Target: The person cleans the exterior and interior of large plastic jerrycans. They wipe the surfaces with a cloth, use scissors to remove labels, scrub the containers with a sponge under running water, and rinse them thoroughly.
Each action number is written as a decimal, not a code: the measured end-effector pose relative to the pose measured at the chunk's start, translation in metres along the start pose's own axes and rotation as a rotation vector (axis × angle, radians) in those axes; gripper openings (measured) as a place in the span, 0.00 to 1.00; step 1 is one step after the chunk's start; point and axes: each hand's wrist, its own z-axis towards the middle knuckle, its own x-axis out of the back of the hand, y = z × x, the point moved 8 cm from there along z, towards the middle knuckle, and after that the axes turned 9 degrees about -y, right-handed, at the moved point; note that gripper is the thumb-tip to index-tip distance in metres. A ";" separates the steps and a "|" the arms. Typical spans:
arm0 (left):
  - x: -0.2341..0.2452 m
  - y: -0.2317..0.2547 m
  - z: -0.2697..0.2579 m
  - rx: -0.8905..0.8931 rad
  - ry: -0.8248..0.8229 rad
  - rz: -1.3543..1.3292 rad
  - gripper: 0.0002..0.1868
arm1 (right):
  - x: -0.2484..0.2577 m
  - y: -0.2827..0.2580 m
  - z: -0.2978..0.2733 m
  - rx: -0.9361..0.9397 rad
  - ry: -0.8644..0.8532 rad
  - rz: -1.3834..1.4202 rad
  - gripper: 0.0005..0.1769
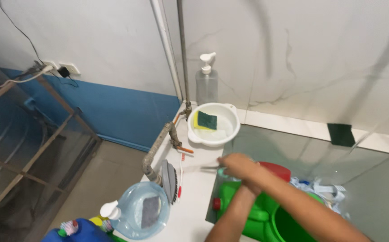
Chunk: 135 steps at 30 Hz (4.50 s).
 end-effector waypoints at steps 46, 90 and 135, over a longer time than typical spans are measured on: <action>-0.069 0.052 0.023 -0.026 0.253 0.136 0.34 | 0.136 0.165 -0.041 -0.162 0.983 0.244 0.17; -0.206 0.044 -0.040 -0.103 0.157 2.087 0.22 | -0.028 0.364 -0.233 -0.633 0.976 1.800 0.17; -0.174 -0.051 -0.018 0.058 0.520 2.393 0.17 | 0.020 0.374 -0.231 -0.489 0.308 0.702 0.23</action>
